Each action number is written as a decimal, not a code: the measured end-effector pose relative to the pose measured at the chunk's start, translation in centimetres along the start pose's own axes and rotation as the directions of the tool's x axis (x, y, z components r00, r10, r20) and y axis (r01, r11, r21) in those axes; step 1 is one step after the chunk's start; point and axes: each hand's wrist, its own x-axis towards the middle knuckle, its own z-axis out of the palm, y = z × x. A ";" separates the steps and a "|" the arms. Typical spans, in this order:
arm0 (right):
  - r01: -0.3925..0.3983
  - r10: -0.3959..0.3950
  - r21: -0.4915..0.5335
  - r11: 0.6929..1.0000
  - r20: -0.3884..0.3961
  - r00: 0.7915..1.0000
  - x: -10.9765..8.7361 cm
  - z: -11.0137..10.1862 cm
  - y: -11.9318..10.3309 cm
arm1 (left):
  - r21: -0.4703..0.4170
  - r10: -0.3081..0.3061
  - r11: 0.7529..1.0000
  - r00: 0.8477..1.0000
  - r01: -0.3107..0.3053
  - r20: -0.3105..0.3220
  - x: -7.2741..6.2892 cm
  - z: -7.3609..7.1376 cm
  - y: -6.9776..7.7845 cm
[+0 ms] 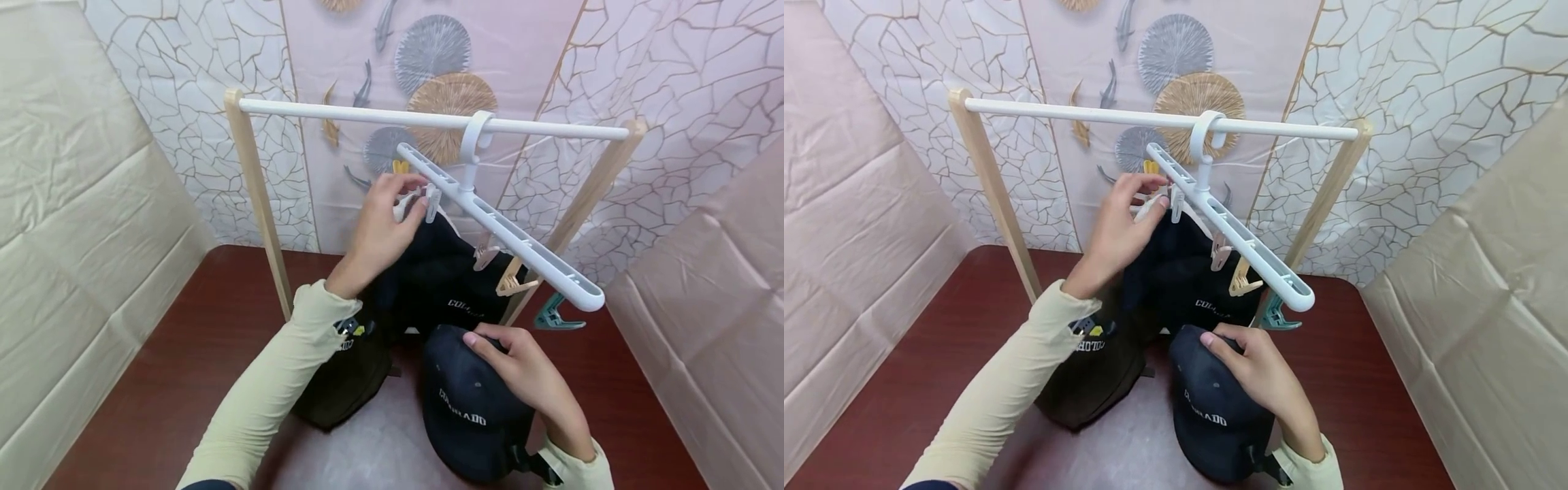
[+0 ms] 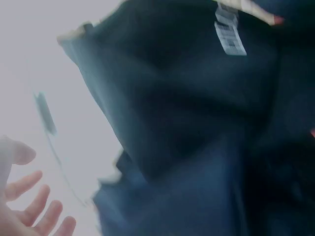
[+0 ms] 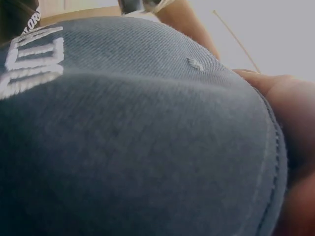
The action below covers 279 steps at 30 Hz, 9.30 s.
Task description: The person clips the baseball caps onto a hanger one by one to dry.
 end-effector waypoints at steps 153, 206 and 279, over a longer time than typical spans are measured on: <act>0.386 -0.396 -0.094 0.918 -0.292 0.871 3.7 2.9 -5.8 | -0.655 -0.189 0.671 0.934 0.347 0.302 -10.4 -2.9 6.9; 0.343 -0.339 -0.057 0.938 -0.367 0.866 2.7 2.4 -6.0 | -0.213 0.062 0.976 0.996 -0.048 0.058 -12.9 -3.0 5.1; 0.346 0.100 -0.765 0.544 0.468 0.878 4.6 19.8 -6.3 | 0.644 -0.743 0.668 0.370 0.372 0.557 -14.2 -8.8 -7.6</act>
